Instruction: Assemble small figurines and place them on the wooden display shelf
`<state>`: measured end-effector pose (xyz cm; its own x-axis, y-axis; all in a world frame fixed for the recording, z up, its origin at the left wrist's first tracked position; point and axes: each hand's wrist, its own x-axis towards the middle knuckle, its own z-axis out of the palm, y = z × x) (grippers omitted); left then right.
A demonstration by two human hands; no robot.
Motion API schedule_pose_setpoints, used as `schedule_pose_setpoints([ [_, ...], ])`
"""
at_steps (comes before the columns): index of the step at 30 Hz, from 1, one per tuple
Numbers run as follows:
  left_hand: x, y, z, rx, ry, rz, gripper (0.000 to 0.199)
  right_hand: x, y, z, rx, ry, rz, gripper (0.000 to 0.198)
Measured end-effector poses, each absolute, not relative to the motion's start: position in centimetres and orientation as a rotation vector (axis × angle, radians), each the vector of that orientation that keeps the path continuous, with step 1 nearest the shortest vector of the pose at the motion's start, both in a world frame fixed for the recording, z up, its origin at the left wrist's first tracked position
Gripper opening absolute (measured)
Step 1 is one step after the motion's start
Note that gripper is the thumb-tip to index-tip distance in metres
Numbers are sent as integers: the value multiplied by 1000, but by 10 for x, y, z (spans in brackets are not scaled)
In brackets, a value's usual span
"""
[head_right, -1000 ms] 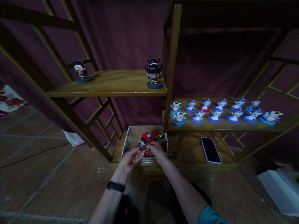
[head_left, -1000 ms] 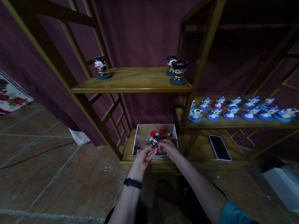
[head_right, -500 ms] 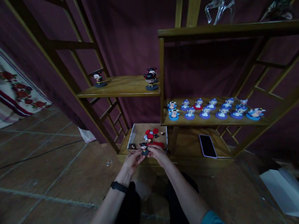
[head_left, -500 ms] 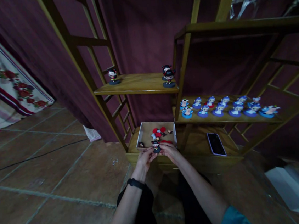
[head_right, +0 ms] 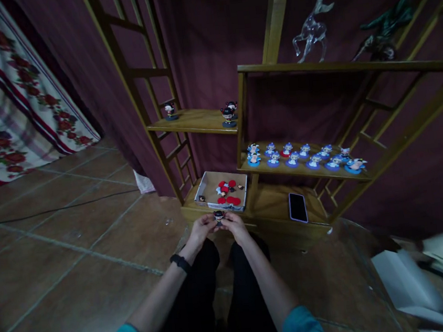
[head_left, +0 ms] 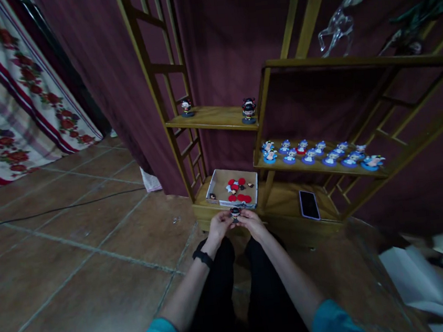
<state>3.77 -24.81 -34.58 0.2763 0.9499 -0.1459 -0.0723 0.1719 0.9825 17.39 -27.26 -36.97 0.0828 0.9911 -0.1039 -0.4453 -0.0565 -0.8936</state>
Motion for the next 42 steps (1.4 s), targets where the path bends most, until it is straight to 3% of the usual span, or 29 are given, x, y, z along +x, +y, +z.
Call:
schedule_pose_setpoints([
  [7, 31, -269, -321, 1904, 1222, 888, 19, 175, -285, -360, -953, -740, 1405, 37],
  [15, 12, -274, -324, 2049, 1133, 976, 17, 168, -275, -368, -1053, -776, 1444, 39],
  [29, -1, -252, -331, 2309, 1082, 696, 45, 163, -261, -370, -1183, -845, 1378, 39],
  [42, 9, -255, -328, 2284, 1054, 678, 44, 175, -265, -369, -1215, -840, 1356, 39],
])
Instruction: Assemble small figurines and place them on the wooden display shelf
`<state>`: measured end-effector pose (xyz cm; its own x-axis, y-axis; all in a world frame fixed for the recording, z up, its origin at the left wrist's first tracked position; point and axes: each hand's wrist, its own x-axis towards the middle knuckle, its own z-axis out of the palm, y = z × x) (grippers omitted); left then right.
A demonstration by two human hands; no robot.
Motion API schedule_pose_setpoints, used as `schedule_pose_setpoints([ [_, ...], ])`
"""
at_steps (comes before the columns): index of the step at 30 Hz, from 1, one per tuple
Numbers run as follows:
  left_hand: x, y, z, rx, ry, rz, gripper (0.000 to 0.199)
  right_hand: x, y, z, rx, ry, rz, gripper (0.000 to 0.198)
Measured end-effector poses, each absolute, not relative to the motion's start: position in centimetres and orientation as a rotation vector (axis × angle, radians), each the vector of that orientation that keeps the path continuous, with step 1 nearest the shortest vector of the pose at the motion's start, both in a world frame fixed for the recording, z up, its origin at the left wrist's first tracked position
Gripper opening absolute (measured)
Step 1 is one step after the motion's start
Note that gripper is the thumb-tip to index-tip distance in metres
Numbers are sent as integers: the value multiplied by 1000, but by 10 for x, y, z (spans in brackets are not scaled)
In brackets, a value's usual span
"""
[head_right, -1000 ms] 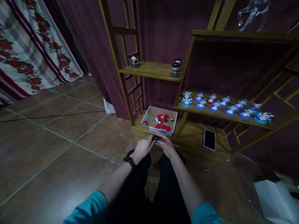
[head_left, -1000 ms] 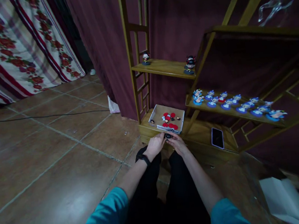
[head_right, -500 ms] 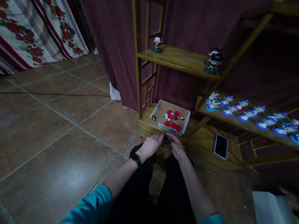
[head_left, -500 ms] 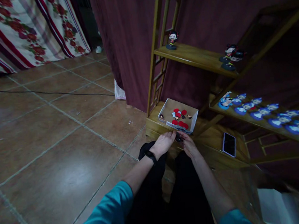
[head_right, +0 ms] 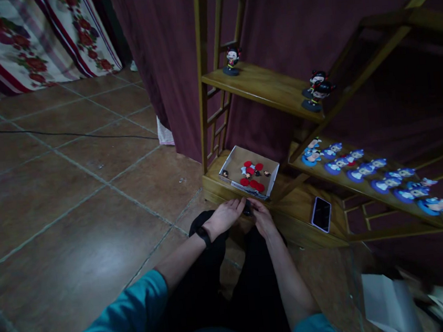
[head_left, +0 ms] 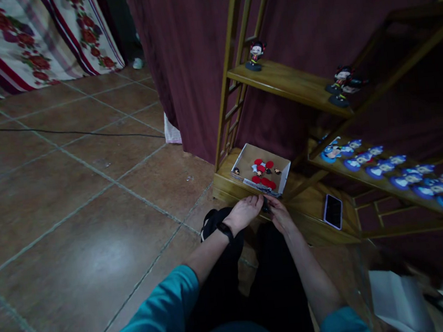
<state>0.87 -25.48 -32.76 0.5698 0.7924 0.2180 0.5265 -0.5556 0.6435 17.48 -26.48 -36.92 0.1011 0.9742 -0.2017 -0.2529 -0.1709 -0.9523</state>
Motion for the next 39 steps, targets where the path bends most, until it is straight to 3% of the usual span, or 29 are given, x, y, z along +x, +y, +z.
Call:
schedule_pose_setpoints([
  [6, 9, -257, -324, 2086, 1028, 774, 43, 173, -268, -364, -1171, -819, 1382, 37],
  [11, 10, -251, -328, 1682, 1045, 930, 28, 171, -269, -360, -1157, -780, 1444, 35],
  [17, 19, -233, -346, 1339, 982, 858, 12, 170, -269, -362, -1121, -702, 1462, 32],
  [24, 25, -226, -349, 948, 959, 775, 22, 171, -270, -360, -1077, -729, 1512, 34],
  [39, 27, -223, -348, 955, 950, 747, 27, 175, -263, -368, -1076, -715, 1505, 37],
])
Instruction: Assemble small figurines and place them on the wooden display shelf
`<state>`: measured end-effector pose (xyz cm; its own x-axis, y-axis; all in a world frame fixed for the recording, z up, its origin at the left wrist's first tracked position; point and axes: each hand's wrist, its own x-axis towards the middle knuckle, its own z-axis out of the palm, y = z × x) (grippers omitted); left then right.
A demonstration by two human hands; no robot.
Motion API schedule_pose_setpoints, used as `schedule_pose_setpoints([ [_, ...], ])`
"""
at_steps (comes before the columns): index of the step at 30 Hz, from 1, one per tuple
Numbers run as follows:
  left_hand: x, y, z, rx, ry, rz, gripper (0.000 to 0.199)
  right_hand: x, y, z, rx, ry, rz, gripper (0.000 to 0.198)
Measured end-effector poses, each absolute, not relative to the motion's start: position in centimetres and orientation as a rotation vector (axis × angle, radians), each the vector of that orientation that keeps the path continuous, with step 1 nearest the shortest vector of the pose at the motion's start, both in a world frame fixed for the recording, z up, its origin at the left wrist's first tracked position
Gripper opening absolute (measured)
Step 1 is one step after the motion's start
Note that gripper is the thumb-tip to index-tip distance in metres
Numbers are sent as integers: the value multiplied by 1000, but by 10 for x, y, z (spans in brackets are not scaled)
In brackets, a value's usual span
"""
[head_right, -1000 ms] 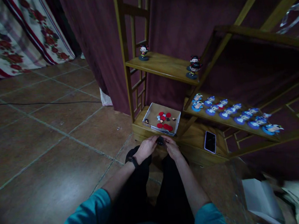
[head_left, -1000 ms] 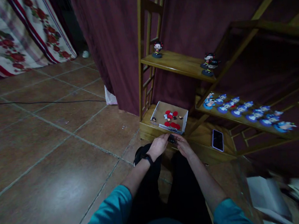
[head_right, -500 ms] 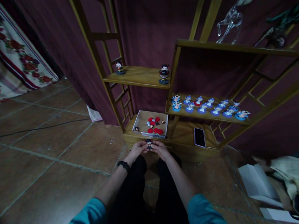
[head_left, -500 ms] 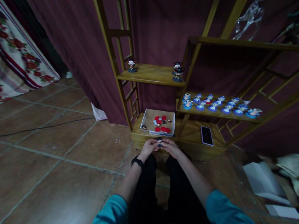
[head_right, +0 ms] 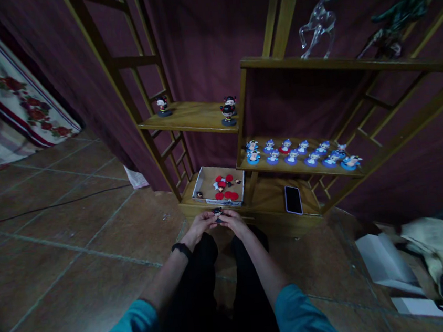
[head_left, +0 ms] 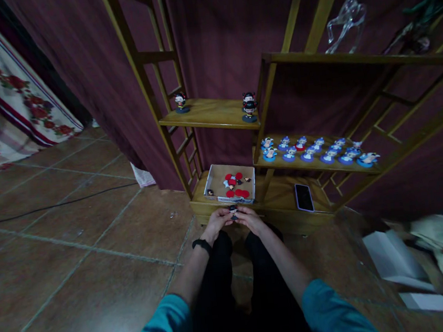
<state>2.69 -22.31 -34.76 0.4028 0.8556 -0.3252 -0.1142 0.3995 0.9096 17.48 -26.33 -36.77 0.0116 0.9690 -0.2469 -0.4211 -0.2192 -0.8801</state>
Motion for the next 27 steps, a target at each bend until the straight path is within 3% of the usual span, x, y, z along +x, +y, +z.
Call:
schedule_pose_setpoints([
  [27, 32, -220, -359, 999, 1007, 921, 35, 169, -253, -387, -1093, -650, 1425, 35],
])
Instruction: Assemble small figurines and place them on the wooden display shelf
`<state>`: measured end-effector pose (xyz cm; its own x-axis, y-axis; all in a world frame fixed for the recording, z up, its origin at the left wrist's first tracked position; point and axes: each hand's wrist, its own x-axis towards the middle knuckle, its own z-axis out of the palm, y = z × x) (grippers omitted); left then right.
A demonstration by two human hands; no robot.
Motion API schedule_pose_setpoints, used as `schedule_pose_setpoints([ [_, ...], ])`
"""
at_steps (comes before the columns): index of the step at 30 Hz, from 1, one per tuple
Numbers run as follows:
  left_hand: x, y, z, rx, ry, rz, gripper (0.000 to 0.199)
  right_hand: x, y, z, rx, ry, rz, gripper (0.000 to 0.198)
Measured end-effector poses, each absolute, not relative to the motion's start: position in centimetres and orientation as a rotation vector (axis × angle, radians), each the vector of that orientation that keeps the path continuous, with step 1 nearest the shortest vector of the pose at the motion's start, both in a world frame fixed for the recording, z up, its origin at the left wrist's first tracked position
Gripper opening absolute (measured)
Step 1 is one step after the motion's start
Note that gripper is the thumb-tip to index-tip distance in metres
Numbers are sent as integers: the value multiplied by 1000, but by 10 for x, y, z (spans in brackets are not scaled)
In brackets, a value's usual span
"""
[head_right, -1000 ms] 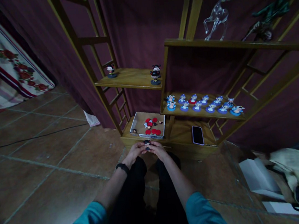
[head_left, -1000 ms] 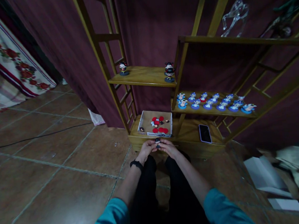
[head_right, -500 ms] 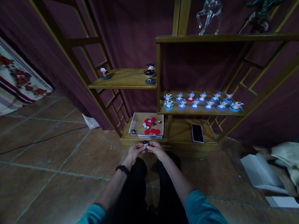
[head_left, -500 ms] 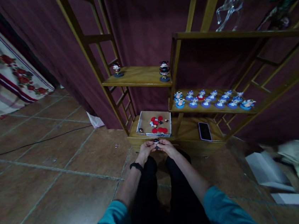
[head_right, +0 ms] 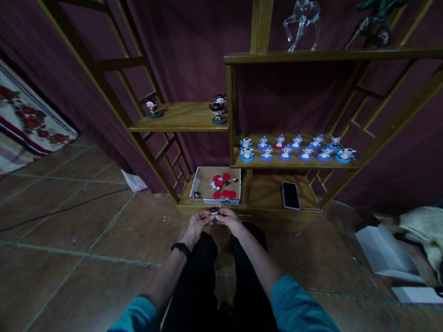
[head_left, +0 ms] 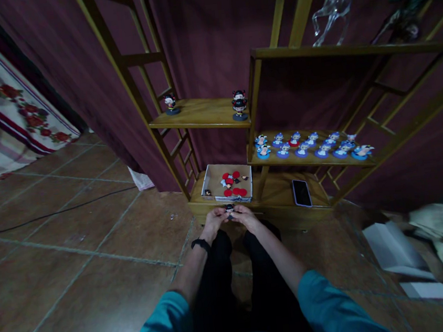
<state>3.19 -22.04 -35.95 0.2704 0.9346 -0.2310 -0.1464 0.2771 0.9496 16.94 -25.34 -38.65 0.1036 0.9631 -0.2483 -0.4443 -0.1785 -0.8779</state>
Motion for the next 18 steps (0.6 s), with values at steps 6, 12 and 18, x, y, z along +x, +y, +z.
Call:
schedule_pose_setpoints([
  [6, 28, -221, -358, 963, 953, 870, 32, 171, -259, -378, -1022, -646, 1480, 36],
  [12, 26, -220, -357, 928, 956, 858, 23, 174, -262, -376, -975, -636, 1518, 32],
  [18, 28, -219, -357, 907, 957, 839, 22, 173, -262, -375, -992, -598, 1511, 34],
])
